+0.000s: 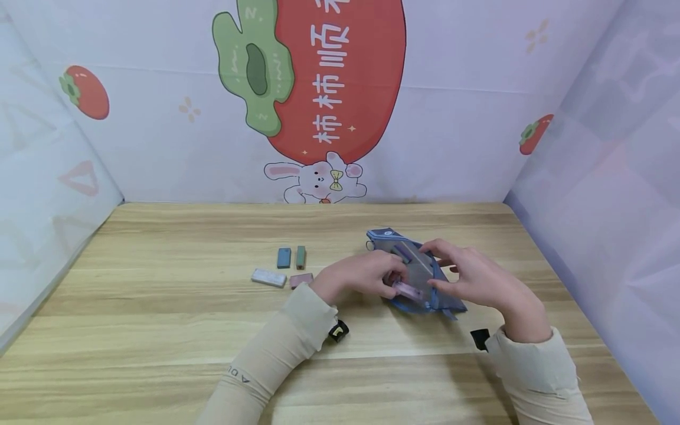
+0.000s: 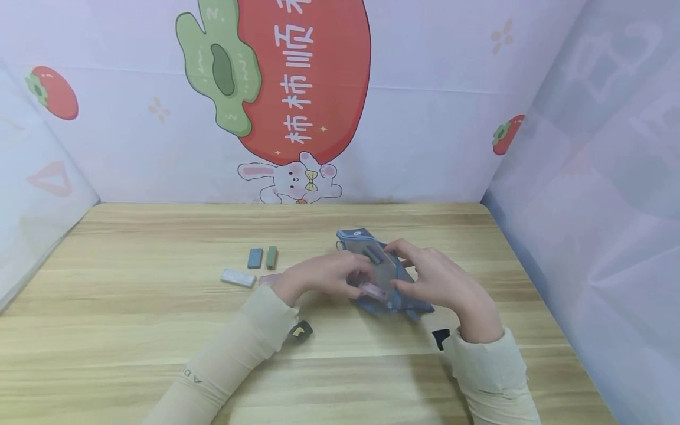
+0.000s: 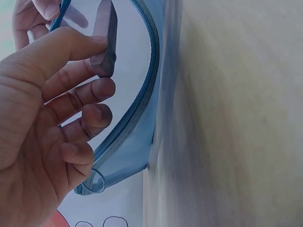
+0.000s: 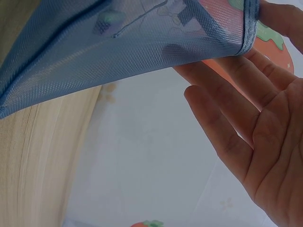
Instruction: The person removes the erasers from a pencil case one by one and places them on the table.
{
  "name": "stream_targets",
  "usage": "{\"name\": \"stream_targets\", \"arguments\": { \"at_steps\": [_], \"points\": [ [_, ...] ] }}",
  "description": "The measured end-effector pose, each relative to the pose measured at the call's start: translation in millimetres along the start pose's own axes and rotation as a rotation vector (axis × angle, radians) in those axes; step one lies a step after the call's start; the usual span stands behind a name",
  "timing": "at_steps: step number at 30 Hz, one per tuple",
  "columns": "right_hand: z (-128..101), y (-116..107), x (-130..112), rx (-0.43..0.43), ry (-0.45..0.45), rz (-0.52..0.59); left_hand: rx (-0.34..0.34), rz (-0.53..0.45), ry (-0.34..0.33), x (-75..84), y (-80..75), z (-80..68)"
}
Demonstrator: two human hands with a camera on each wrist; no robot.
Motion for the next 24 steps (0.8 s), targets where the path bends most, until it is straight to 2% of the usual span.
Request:
{"name": "stream_targets", "arguments": {
  "at_steps": [4, 13, 24],
  "points": [
    [0, 0, -1, 0.004, 0.002, -0.001, 0.025, 0.027, -0.009, -3.4, -1.3, -1.5],
    [-1, -2, -2, 0.003, 0.021, 0.007, 0.046, 0.023, 0.000, -11.7, -1.9, -5.7],
    [-1, -3, -3, 0.001, 0.028, -0.006, 0.072, 0.047, -0.033, -20.4, -5.5, -16.6]
  ]
}}
Point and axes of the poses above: each hand's wrist, its own z-axis towards the middle knuckle, its own y-axis out of the palm, x = y × z, the point moved 3 cm from there along z, towards the middle knuckle, and after that the axes turned 14 degrees about -y, right-handed, at the moved point
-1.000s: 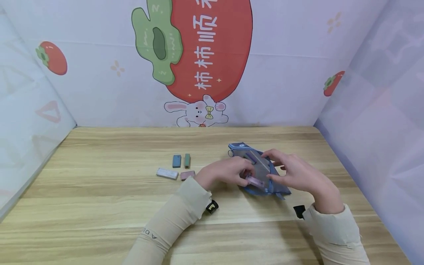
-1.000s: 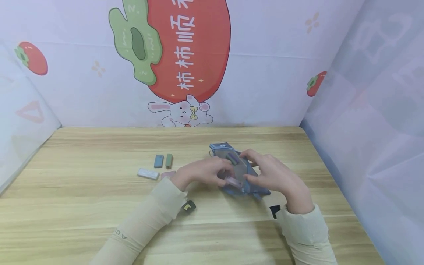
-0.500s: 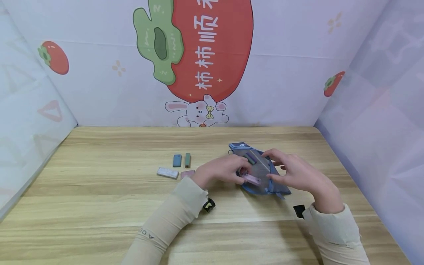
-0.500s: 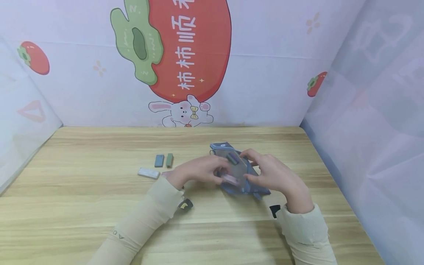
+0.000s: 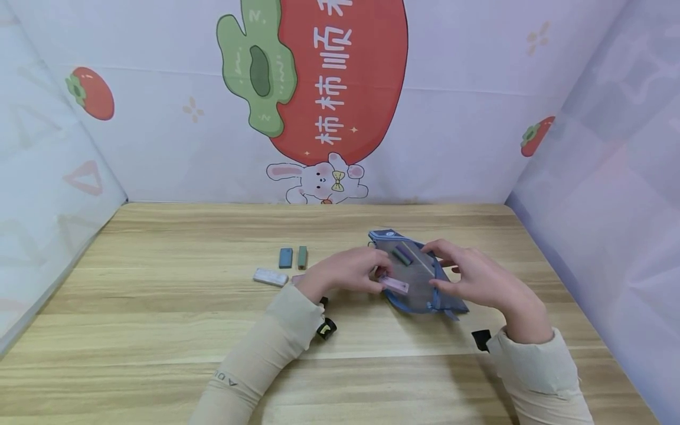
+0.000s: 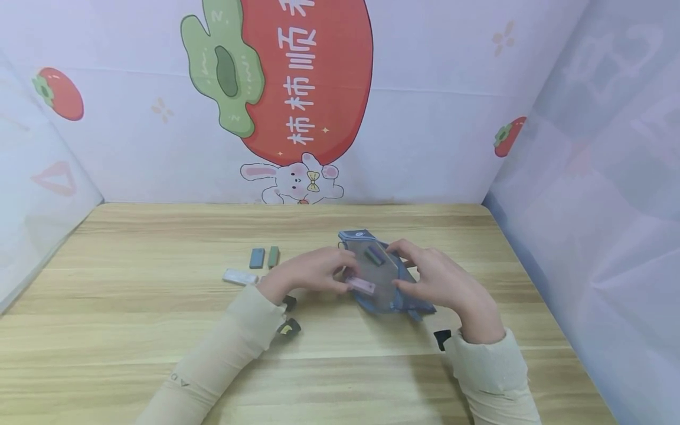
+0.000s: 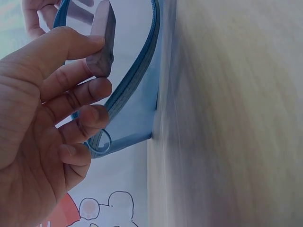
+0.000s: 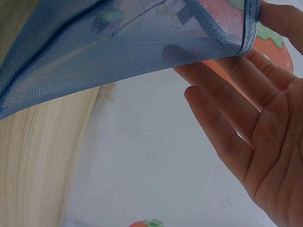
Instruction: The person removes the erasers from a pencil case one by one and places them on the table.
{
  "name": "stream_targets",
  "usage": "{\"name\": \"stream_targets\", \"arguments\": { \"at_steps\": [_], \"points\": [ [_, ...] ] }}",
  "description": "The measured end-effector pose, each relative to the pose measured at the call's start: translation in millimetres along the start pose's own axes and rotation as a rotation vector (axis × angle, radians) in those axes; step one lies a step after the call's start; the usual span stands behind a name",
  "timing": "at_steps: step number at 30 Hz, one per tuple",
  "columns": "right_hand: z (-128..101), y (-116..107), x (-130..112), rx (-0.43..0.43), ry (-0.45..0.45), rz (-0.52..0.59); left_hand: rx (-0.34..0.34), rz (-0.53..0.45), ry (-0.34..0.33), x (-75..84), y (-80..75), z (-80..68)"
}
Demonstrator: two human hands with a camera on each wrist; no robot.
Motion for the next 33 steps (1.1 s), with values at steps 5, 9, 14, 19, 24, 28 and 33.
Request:
{"name": "stream_targets", "arguments": {
  "at_steps": [5, 9, 14, 19, 24, 28, 33],
  "points": [
    [1, 1, 0, 0.005, -0.013, -0.001, -0.001, -0.014, -0.029, -5.9, -1.2, -5.5],
    [1, 0, 0, 0.003, -0.012, 0.000, 0.008, -0.008, -0.052, -11.4, -2.0, -11.0],
    [0, 0, 0, 0.005, -0.012, 0.001, 0.021, -0.031, -0.074, -17.2, -4.4, -16.9],
    [0, 1, 0, 0.005, -0.016, -0.002, 0.027, -0.066, -0.095, -20.2, -8.4, -22.5],
    [0, 2, 0, 0.007, -0.017, -0.009, 0.036, -0.086, -0.095, -24.1, -11.1, -28.1],
    [0, 3, 0, 0.004, -0.016, -0.009, 0.047, -0.079, -0.122, -29.5, -11.9, -33.3],
    [1, 3, 0, 0.002, -0.014, -0.011, 0.067, -0.049, -0.149, -37.1, -13.3, -39.3]
  ]
}}
Point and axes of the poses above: each hand's wrist, its own z-axis towards the middle knuckle, its own y-axis out of the palm, x = y × z, the point moved 3 cm from there along z, towards the middle knuckle, and after that the axes turned 14 degrees about -y, right-handed, at the moved point
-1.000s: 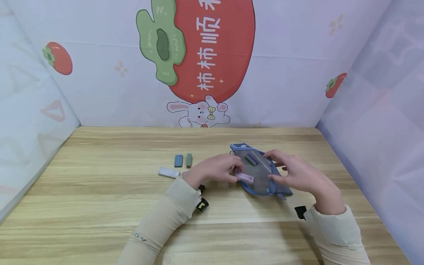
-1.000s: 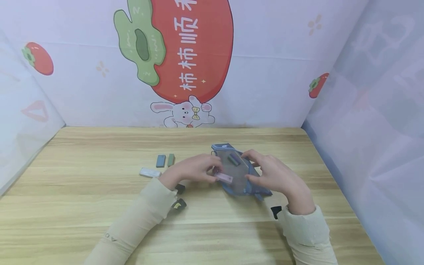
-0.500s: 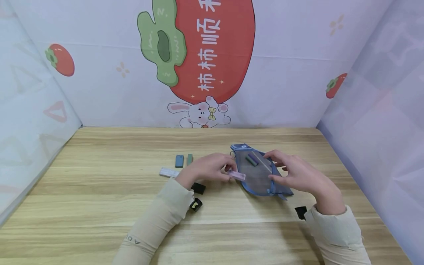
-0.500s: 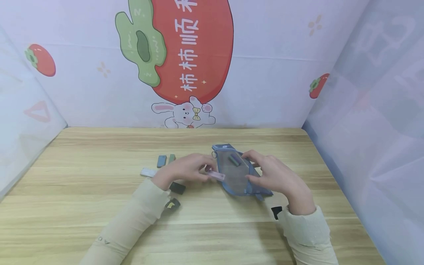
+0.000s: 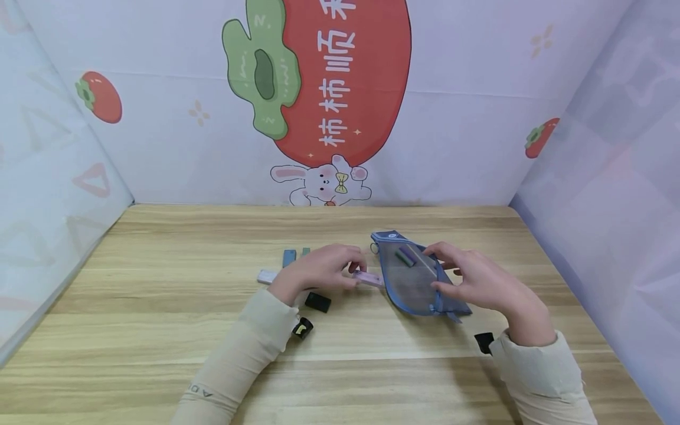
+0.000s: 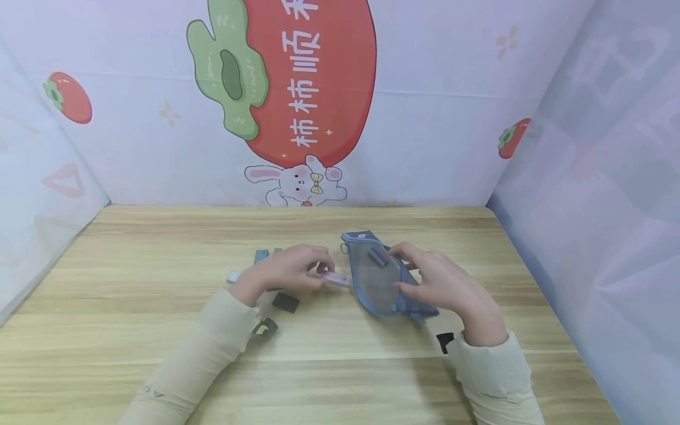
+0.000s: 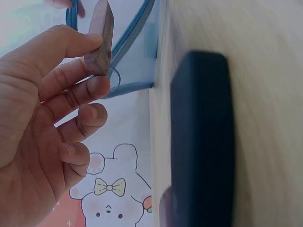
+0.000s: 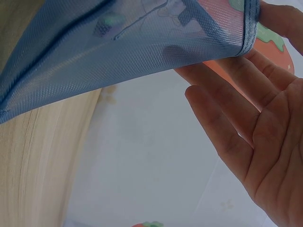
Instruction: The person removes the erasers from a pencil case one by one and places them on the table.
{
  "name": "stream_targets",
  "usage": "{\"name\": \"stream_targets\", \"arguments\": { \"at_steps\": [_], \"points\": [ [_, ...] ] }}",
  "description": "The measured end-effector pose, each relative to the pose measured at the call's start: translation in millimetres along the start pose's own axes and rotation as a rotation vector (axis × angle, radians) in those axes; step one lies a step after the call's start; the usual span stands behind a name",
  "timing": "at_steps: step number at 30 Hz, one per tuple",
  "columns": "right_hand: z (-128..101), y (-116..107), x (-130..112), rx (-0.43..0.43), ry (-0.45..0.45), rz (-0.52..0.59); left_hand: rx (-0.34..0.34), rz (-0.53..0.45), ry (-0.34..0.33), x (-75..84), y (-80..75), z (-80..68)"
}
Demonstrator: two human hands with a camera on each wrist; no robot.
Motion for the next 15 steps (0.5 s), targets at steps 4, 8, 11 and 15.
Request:
{"name": "stream_targets", "arguments": {
  "at_steps": [4, 8, 11, 15],
  "points": [
    [0, 0, 0, -0.004, 0.002, 0.003, 0.002, 0.005, -0.006, -4.3, -2.2, -4.5],
    [0, 0, 0, -0.009, 0.003, 0.003, 0.000, 0.005, -0.025, -9.7, -3.7, -10.2],
    [0, 0, 0, -0.011, 0.004, 0.001, -0.005, 0.015, -0.053, -14.9, -4.4, -15.2],
    [0, 0, 0, -0.012, 0.006, -0.001, -0.009, 0.021, -0.084, -22.1, -5.9, -22.8]
  ]
}}
Point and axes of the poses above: each hand's wrist, its own z-axis towards the middle knuckle, its own y-axis out of the palm, x = y × z, the point moved 3 cm from there along z, towards the middle knuckle, and after that the axes turned 14 degrees about -y, right-handed, at the moved point
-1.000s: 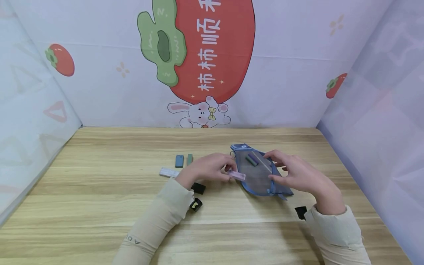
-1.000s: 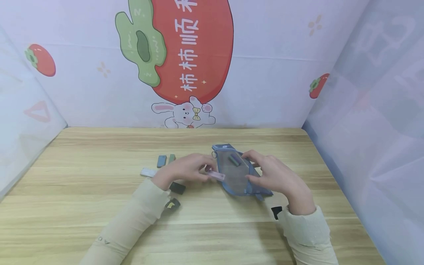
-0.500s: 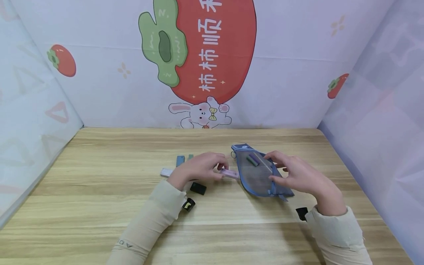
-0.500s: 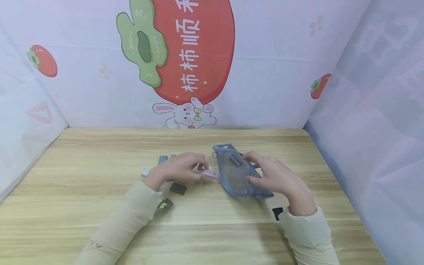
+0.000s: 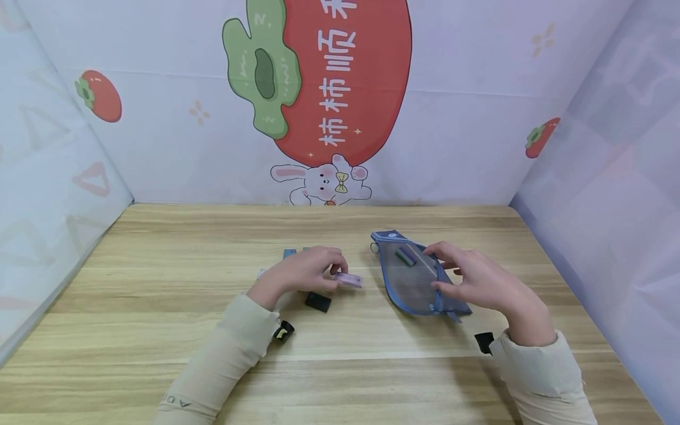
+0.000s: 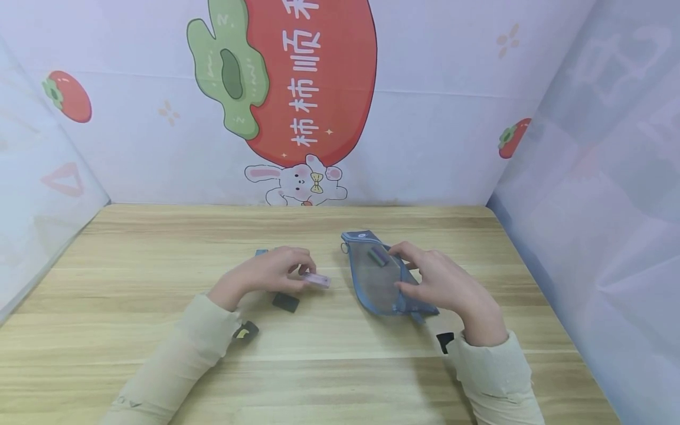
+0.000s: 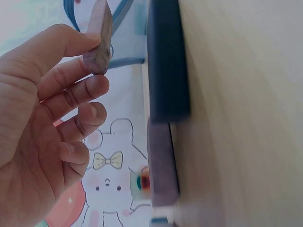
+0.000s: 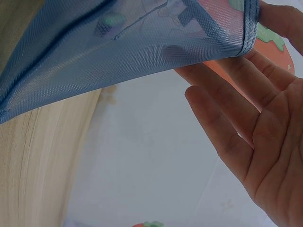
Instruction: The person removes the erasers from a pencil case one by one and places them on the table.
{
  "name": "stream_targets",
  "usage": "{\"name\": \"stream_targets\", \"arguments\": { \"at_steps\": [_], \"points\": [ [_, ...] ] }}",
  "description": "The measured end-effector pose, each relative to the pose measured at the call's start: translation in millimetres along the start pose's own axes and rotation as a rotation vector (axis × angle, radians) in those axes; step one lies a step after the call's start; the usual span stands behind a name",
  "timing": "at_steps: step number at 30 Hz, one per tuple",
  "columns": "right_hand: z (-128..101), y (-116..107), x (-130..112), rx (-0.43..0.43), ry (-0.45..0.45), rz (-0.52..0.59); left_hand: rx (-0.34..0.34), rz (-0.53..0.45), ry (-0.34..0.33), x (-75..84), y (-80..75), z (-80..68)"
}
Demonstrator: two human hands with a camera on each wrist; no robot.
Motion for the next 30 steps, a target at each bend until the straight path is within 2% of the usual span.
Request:
{"name": "stream_targets", "arguments": {
  "at_steps": [6, 20, 30],
  "points": [
    [1, 0, 0, 0.001, -0.001, 0.004, 0.021, -0.003, -0.007, -9.3, -3.8, -9.2],
    [0, 1, -1, -0.001, 0.003, -0.004, 0.069, 0.011, 0.001, -18.6, -10.4, -23.6],
    [0, 2, 1, 0.000, 0.004, 0.006, 0.073, 0.019, 0.004, -27.2, -14.3, -36.1]
  ]
}}
Point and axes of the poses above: each hand's wrist, its own z-axis towards the middle knuckle, its own y-axis out of the palm, x = y × z, the point moved 3 cm from there along z, towards the middle knuckle, and after that the axes turned 14 degrees about -y, right-handed, at the moved point
